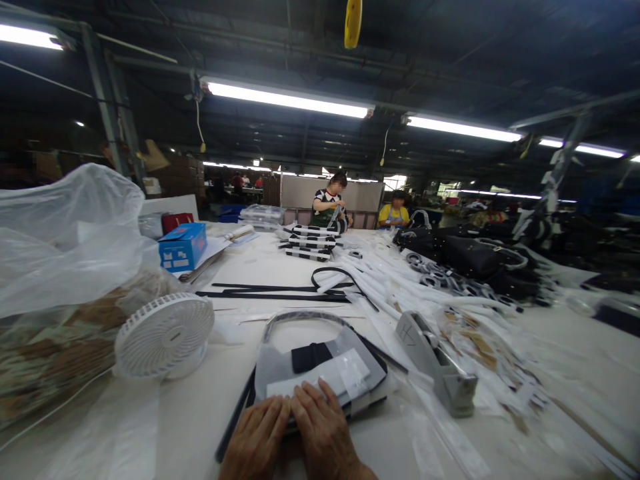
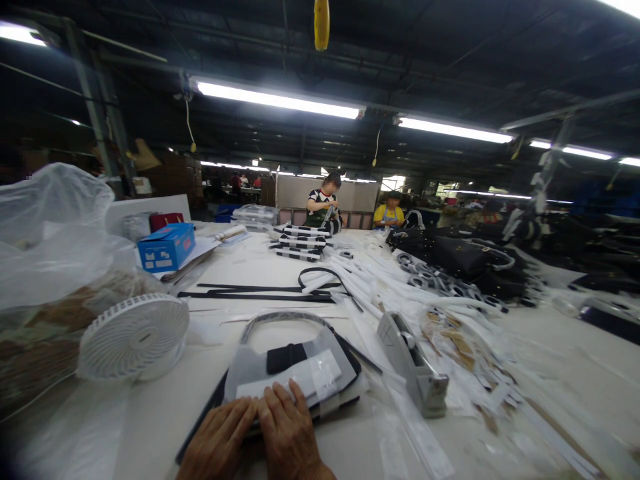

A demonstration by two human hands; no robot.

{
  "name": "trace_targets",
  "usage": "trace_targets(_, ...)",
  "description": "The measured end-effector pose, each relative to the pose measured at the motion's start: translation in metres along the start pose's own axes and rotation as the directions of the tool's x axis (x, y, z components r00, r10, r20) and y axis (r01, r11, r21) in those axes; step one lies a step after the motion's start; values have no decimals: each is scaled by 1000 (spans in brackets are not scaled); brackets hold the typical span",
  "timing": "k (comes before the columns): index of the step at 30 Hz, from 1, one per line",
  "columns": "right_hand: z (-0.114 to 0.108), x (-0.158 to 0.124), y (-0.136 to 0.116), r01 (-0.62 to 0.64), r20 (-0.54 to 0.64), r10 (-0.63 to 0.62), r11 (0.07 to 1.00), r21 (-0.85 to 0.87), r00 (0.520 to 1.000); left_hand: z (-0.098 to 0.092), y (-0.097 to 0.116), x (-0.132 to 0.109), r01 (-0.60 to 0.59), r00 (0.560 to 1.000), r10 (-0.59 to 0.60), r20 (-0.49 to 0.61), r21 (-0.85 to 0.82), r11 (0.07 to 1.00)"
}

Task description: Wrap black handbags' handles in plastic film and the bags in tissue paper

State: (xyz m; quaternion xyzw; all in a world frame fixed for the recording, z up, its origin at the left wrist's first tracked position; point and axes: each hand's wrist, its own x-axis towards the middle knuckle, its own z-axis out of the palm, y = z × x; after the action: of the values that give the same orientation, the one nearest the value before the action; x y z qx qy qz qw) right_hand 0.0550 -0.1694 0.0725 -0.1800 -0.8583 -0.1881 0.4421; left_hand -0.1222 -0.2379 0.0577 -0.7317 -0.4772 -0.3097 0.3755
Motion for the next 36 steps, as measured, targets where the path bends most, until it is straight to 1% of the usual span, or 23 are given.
trace_targets(7, -2, 2, 1, 12, -13, -12, 1000, 7, 1000, -1, -2, -1, -7, 1000, 7, 28, 12, 1000)
trace_targets(13, -4, 3, 1, 12, -13, -13, 1000, -3, 1000, 0, 1, 0, 20, 1000, -20, 1, -5, 1000)
trace_targets(20, -2, 3, 0, -3, -6, 3, 1000, 6, 1000, 1, 2, -1, 33, 999, -33, 12, -11, 999)
trace_targets(24, 1, 1, -1, -19, -21, 19, 1000, 14, 1000, 1, 1, 0, 26, 1000, -26, -2, -12, 1000)
trace_targets(29, 2, 0, -2, -35, -24, 35, 999, 20, 999, -1, 0, 2, 10, 1000, -10, 13, -8, 1000)
trace_targets(32, -1, 0, -2, -36, -1, 36, 999, 18, 999, -4, 3, 7, 20, 1000, -19, 12, -20, 1000)
trace_targets(36, -4, 1, -5, -62, 25, 61, 998, 23, 998, -10, 9, 16, 85, 995, -87, -42, -35, 996)
